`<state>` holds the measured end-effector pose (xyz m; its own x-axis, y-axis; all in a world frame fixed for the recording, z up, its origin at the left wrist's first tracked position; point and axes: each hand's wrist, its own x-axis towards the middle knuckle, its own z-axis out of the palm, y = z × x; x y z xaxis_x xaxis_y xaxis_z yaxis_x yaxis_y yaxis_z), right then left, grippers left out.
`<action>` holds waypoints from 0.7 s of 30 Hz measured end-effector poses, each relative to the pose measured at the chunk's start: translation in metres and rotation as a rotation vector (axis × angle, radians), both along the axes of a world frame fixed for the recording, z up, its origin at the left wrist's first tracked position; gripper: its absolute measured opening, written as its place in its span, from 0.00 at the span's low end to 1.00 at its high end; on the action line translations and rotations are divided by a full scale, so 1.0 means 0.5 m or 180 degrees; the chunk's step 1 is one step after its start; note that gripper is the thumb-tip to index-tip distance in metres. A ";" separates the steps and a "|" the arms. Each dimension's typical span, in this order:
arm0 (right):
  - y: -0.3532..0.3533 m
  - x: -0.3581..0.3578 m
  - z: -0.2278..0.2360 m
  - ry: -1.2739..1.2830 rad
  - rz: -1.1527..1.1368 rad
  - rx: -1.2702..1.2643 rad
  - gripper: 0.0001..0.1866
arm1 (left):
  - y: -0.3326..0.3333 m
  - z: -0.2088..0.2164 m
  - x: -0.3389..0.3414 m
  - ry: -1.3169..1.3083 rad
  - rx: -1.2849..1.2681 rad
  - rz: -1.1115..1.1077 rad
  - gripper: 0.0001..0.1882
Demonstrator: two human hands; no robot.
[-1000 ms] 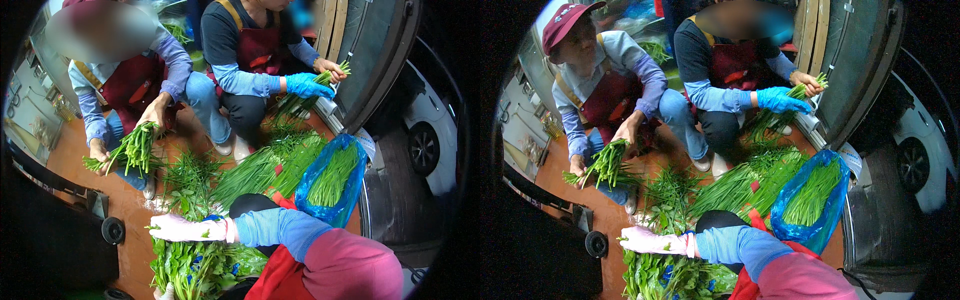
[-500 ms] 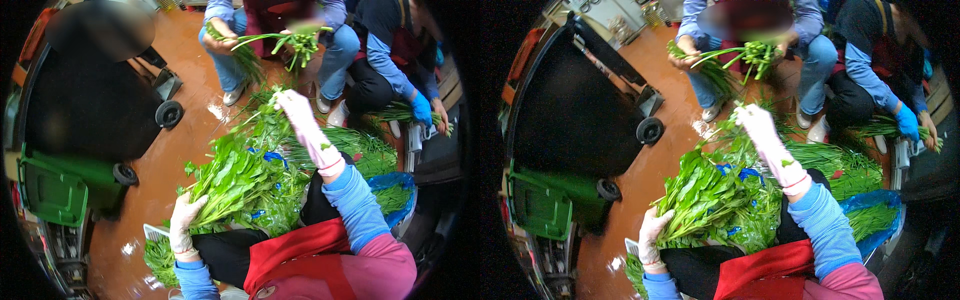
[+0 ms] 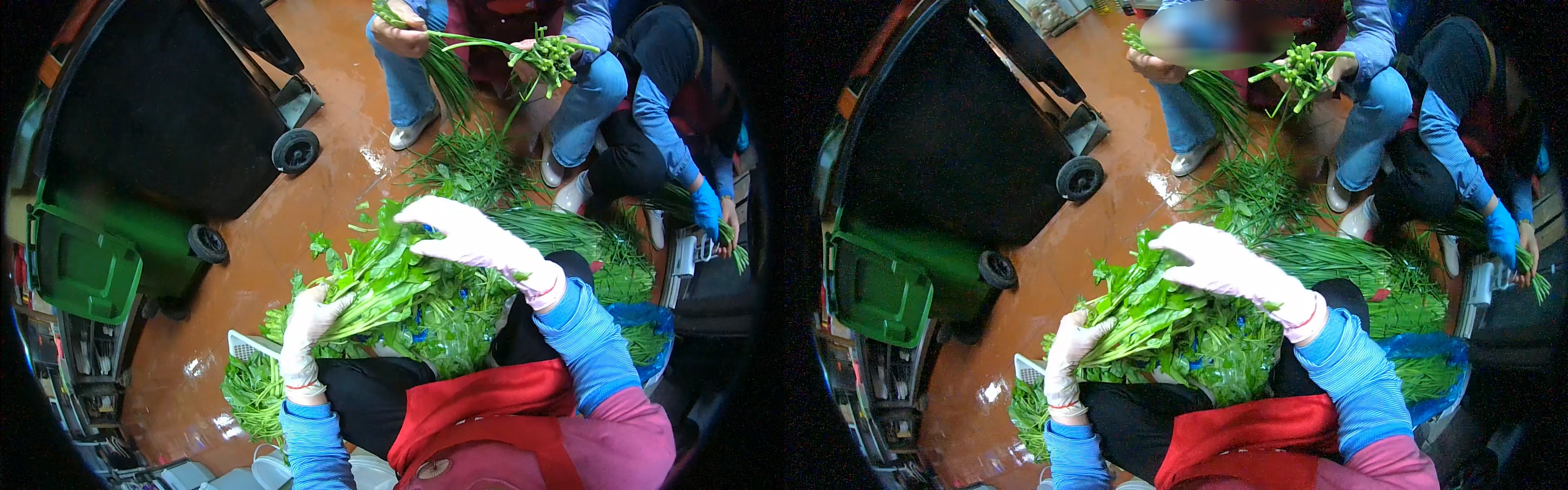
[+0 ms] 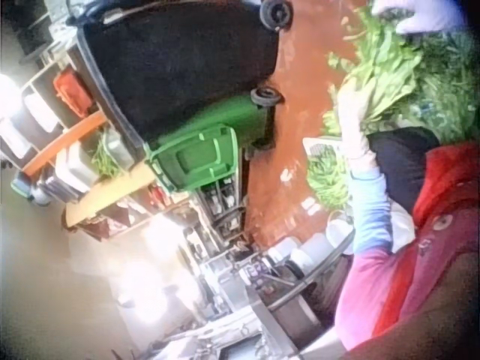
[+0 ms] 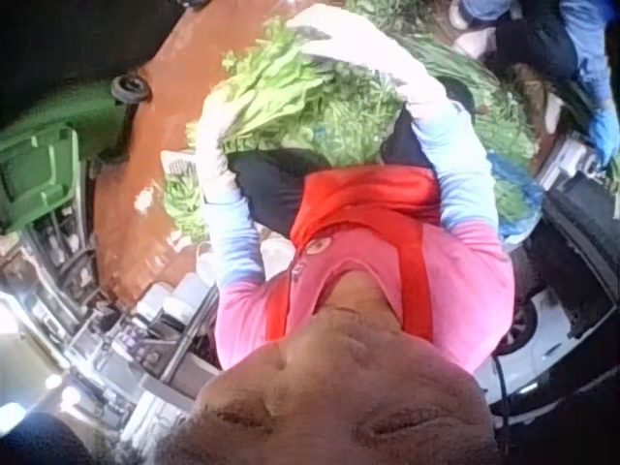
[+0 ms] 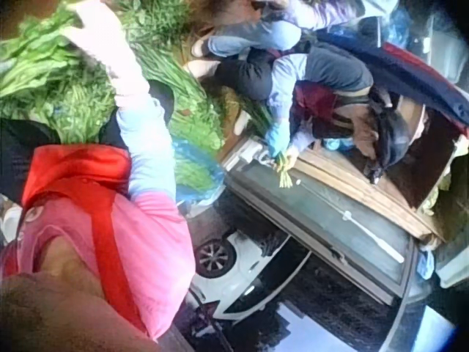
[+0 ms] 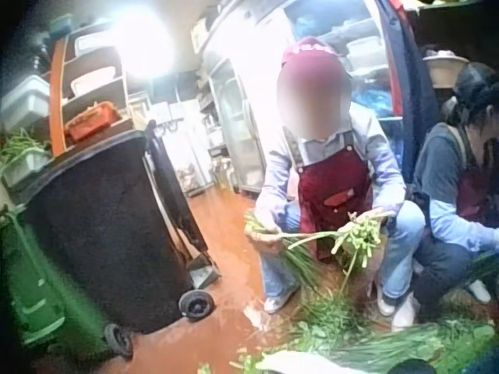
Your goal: The person sits on the floor and sorts leafy green vegetables by hand, removing unwanted leaves and stems, then placing the cleaned bunches into a white basket. Other workers are visible nearby performing similar tasks.
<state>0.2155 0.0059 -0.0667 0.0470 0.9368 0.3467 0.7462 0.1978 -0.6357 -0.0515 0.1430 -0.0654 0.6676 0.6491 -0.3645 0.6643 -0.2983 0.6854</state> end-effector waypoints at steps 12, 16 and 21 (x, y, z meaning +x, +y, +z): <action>0.022 -0.047 -0.001 -0.0588 0.0015 0.0478 0.07 | -0.001 -0.004 0.017 -0.0008 -0.0272 -0.0296 0.21; 0.019 -0.029 -0.007 0.0032 -0.0043 0.0037 0.12 | -0.010 0.006 0.024 -0.0447 -0.0943 0.0035 0.21; 0.024 -0.026 -0.006 0.0102 -0.0324 0.0214 0.08 | -0.012 0.027 0.026 -0.0796 -0.1389 0.0079 0.19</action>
